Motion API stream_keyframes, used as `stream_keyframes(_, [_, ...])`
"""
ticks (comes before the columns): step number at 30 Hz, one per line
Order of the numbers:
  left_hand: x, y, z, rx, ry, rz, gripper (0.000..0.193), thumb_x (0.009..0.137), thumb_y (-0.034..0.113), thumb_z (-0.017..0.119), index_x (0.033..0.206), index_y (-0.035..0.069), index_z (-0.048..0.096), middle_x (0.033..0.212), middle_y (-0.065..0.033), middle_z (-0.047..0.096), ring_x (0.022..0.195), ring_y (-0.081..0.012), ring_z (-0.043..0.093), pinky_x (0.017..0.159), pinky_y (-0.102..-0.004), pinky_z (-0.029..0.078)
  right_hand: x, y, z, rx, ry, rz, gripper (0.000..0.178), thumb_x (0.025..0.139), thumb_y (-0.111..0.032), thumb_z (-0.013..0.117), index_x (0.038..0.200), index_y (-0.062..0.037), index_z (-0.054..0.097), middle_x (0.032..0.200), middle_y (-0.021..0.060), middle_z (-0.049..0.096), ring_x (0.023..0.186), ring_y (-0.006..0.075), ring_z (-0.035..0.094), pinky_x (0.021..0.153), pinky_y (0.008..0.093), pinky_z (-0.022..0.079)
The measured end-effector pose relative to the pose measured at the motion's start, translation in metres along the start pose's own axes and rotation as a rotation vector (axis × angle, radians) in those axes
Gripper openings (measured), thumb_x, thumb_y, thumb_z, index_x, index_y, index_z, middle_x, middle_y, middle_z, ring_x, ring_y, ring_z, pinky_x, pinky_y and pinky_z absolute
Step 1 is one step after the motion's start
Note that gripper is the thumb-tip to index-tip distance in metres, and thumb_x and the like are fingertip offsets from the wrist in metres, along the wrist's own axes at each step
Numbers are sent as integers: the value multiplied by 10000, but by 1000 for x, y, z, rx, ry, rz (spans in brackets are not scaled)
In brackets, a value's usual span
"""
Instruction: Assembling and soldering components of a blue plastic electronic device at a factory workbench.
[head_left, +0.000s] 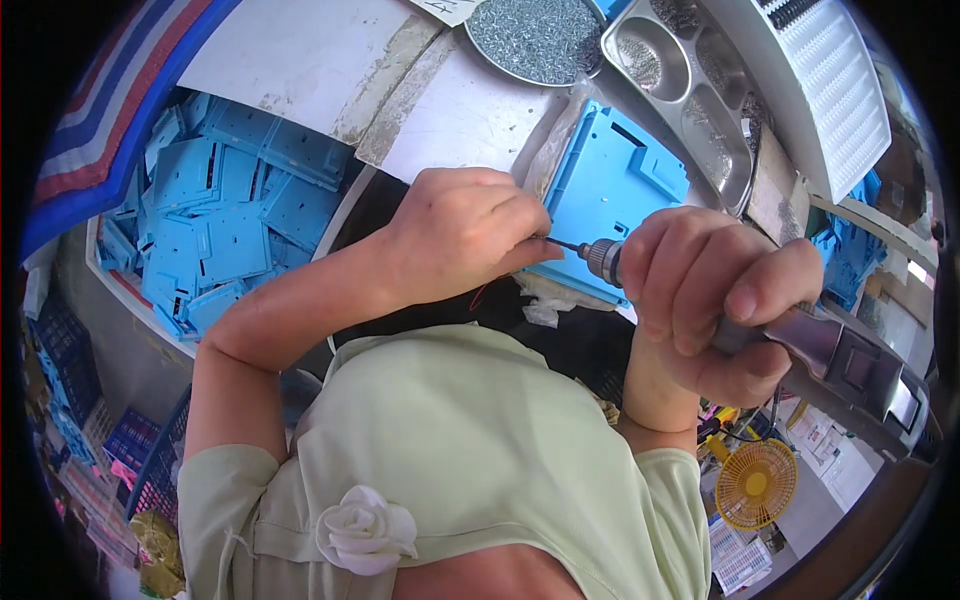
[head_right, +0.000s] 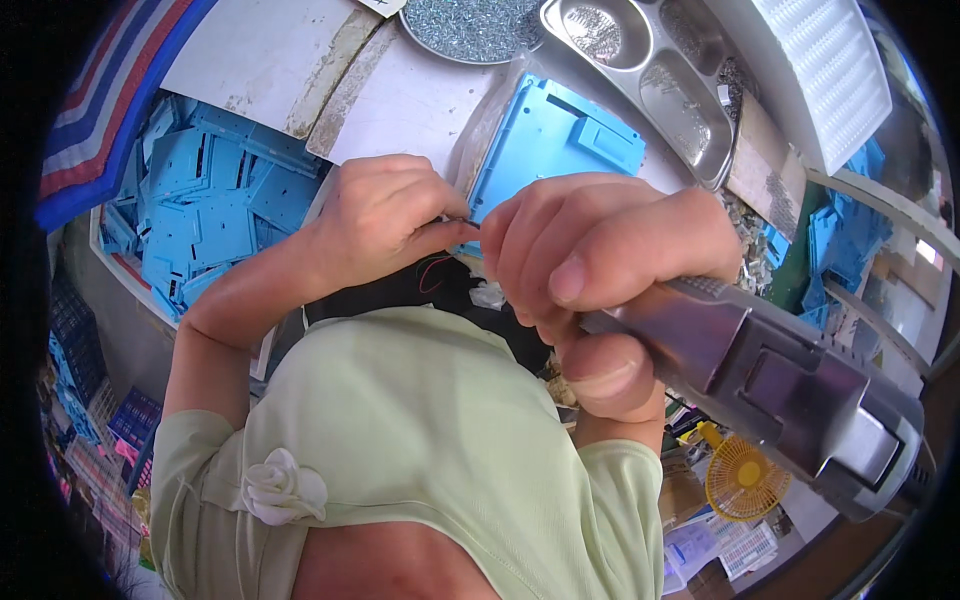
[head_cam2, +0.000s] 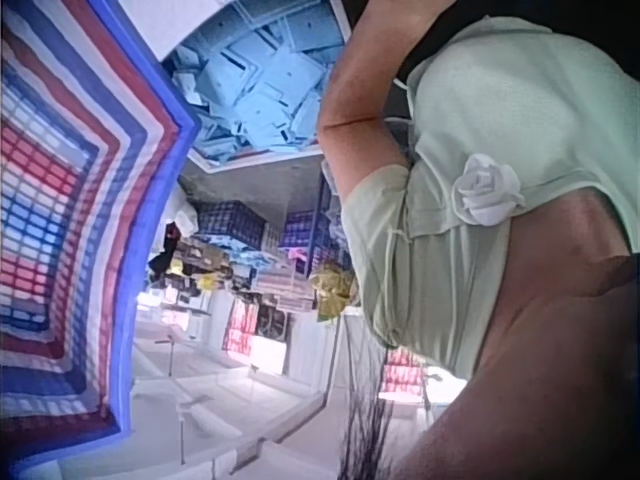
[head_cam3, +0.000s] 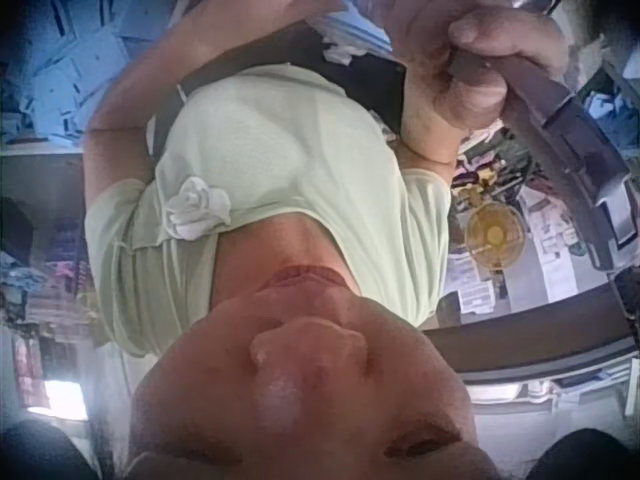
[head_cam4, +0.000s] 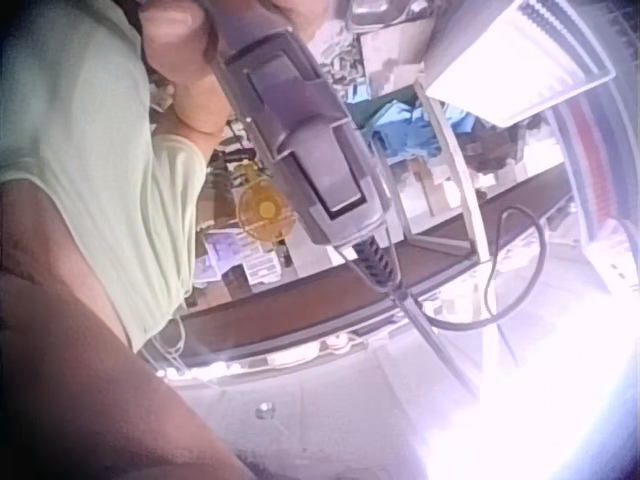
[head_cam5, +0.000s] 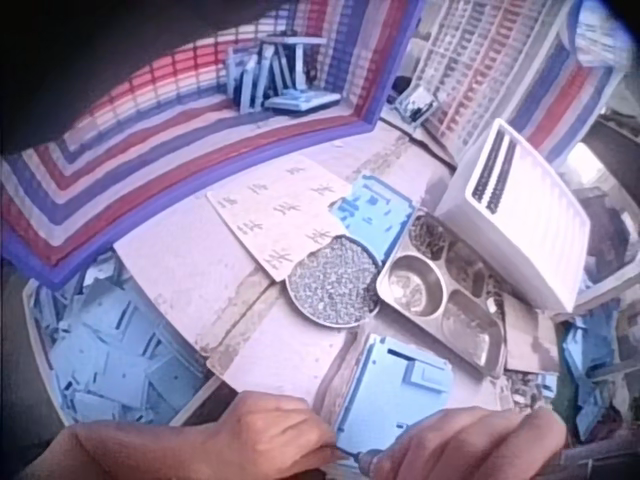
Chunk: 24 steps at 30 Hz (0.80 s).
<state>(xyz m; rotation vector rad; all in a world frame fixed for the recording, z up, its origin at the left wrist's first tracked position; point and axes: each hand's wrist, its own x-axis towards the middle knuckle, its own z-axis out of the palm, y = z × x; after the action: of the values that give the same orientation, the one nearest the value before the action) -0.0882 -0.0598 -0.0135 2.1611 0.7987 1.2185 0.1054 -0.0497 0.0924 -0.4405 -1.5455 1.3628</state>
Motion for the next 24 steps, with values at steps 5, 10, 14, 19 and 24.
stream_keyframes(5, [4, 2, -2, 45, -73, 33, 289, 655, 117, 870, 837, 80, 649, 700, -51, 617, 615, -245, 624, 522, -354, 486, -7, 0, 10, 43, 93, 15, 356, 970, -395, 698, 1034, -98, 513, 638, -2, 535, 517, 139, 510, 522, 325, 455])
stream_keyframes(10, [9, 13, -14, 139, -336, 34, 392, 645, 235, 873, 940, 86, 662, 899, -66, 670, 818, -254, 648, 721, -381, 505, -20, -2, 21, 178, 190, 51, 408, 872, -285, 841, 983, -30, 543, 650, 65, 567, 552, 186, 521, 565, 365, 468])
stream_keyframes(14, [19, 12, -30, 158, -306, 64, 713, 636, 341, 883, 1252, 85, 632, 1305, -96, 652, 1185, -266, 602, 1009, -461, 402, -33, 2, 27, 30, 255, 86, 369, 904, -291, 801, 971, -52, 528, 658, 56, 567, 528, 181, 528, 553, 371, 479])
stream_keyframes(19, [4, 6, -19, 93, -507, 13, 844, 702, 413, 867, 1424, 113, 549, 1479, -60, 565, 1426, -222, 464, 1111, -511, 295, -38, 14, 33, -161, 179, 64, 323, 964, -291, 730, 950, -92, 476, 594, 27, 533, 468, 170, 508, 515, 360, 474])
stream_keyframes(24, [1, 9, -17, 109, -526, -30, 784, 763, 395, 838, 1434, 113, 547, 1484, -40, 567, 1459, -204, 437, 1137, -521, 270, -38, 23, 38, -259, 72, 26, 301, 912, -172, 768, 931, -84, 481, 606, 53, 537, 517, 209, 536, 556, 374, 507])
